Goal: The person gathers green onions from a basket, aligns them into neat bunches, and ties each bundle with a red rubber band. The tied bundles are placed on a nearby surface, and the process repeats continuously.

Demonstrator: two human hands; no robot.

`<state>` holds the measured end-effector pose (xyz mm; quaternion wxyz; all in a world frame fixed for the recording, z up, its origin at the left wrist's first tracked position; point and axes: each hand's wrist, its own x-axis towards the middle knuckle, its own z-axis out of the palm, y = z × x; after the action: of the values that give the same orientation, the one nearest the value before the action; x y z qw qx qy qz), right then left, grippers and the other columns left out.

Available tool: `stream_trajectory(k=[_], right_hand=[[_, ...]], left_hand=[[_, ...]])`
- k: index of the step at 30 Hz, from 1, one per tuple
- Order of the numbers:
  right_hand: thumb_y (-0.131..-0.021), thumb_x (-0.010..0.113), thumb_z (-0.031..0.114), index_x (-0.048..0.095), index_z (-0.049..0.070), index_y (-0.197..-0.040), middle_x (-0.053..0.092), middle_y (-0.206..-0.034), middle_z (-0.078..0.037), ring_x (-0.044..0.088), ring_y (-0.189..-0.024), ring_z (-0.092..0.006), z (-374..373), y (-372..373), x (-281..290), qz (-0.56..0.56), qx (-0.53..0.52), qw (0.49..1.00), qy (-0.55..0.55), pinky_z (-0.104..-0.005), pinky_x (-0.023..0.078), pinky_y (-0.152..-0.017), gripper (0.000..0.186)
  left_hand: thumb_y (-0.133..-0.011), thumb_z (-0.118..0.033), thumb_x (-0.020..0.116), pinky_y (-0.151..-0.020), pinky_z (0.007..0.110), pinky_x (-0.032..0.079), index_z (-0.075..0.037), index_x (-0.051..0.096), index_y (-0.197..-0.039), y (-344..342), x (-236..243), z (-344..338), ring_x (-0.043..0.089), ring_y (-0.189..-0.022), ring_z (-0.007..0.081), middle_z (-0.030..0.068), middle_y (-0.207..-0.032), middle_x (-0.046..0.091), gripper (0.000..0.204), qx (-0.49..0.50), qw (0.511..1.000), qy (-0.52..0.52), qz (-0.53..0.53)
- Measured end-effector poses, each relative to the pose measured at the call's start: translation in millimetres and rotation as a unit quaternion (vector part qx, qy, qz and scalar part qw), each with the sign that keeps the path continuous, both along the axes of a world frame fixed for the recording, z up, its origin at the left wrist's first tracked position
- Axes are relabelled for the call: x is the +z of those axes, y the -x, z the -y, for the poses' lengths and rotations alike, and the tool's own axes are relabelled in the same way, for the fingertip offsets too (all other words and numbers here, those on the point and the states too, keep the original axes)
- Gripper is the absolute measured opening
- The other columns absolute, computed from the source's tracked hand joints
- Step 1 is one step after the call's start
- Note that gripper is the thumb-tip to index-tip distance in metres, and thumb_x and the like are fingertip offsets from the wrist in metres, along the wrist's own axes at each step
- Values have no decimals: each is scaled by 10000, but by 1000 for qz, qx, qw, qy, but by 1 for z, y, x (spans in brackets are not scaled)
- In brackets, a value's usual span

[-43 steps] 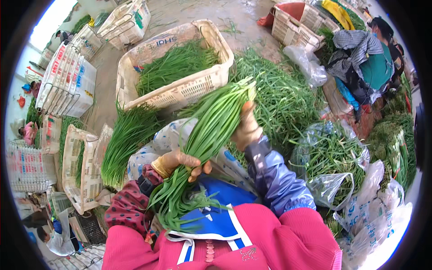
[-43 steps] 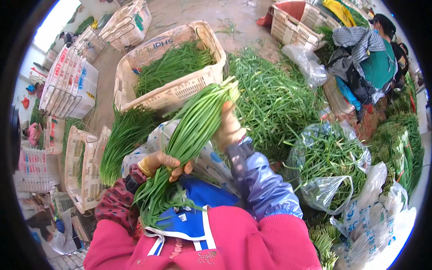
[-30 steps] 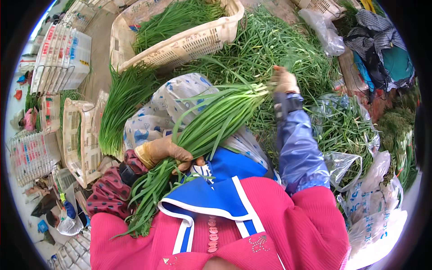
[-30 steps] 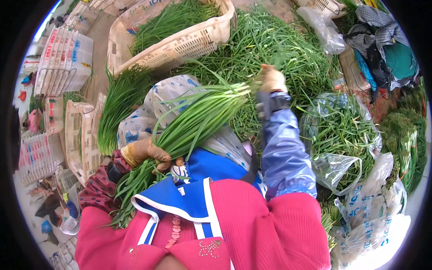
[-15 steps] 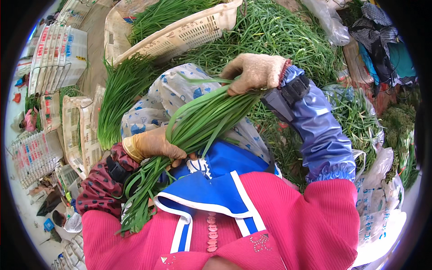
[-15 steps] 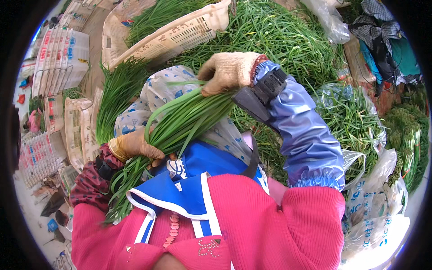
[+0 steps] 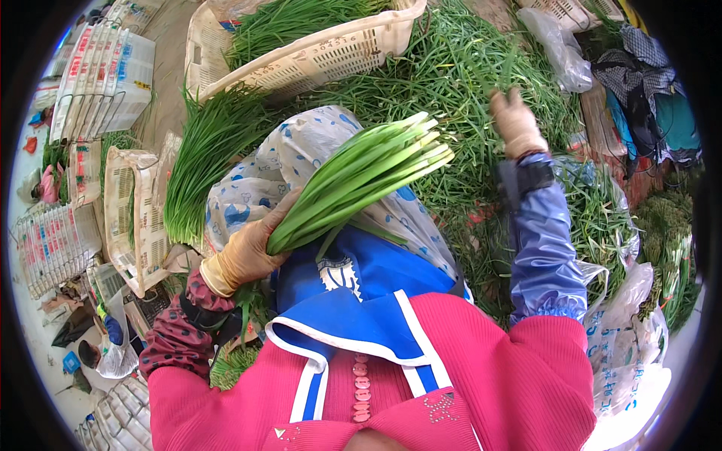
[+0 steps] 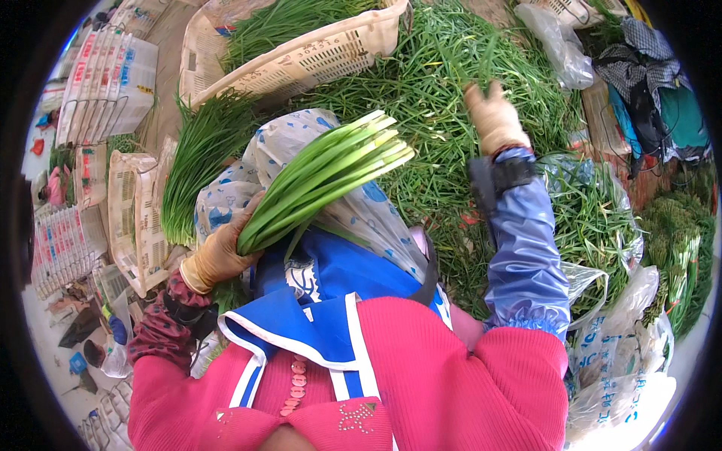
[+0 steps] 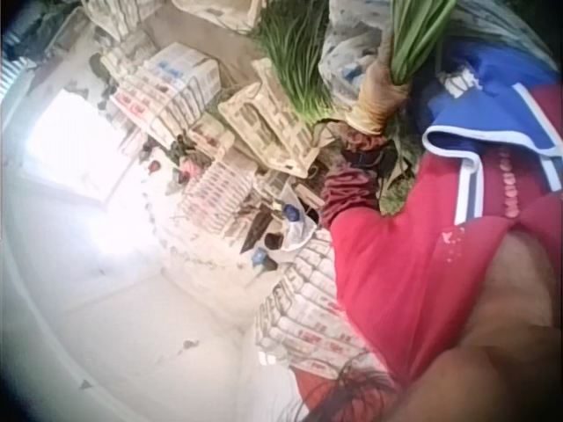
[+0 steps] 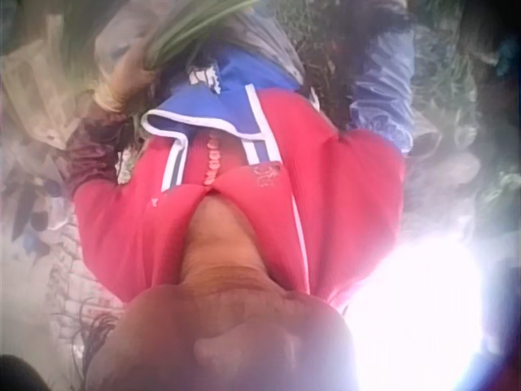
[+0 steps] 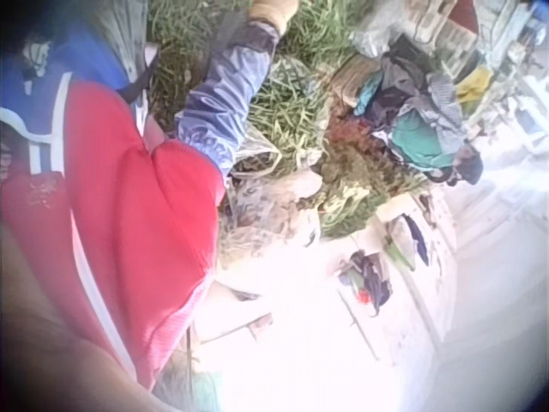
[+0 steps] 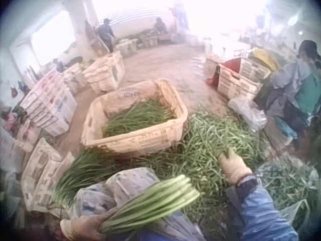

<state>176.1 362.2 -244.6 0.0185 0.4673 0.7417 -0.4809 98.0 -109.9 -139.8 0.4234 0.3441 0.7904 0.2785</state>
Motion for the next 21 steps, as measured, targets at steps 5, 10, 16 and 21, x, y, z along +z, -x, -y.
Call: stream_trajectory(k=[5, 10, 16, 21], right_hand=[[-893, 423, 815, 460, 108, -1476, 573, -1402, -135, 607, -1210, -318, 77, -17, -40, -185, 127, 867, 444, -464, 507, -1010, 917], [-745, 444, 924, 405, 28, -1509, 687, -1213, -172, 691, -1072, -310, 110, 8, 6, -319, 154, 752, 556, -444, 549, -966, 1178], [-728, 737, 747, 286, 53, -1576, 530, -1457, -136, 593, -1244, -258, 109, 22, 62, -374, 284, 760, 448, -406, 492, -1047, 1185], [-814, 788, 585, 240, -14, -1575, 547, -1415, -183, 639, -1143, -254, 101, -4, 41, -287, 232, 811, 454, -386, 523, -962, 1112]], left_hand=[[-699, 3, 791, -1112, 402, 405, -111, 140, -1629, -11, 1, -6, 475, -1355, 433, 251, -1502, 447, 1141, -124, 984, -57, -117], [-775, -265, 898, -1165, 387, 322, -130, -61, -1632, 23, 12, -21, 400, -1410, 253, 188, -1557, 385, 1293, 87, 905, -43, 413], [-749, -172, 908, -1084, 331, 412, -23, 466, -1447, 26, -15, -52, 552, -1226, 157, 65, -1340, 622, 840, 35, 951, -45, 305], [-702, -152, 931, -1073, 336, 429, -36, 468, -1452, -16, -27, -50, 569, -1213, 169, 47, -1331, 627, 889, 246, 878, -157, 379]])
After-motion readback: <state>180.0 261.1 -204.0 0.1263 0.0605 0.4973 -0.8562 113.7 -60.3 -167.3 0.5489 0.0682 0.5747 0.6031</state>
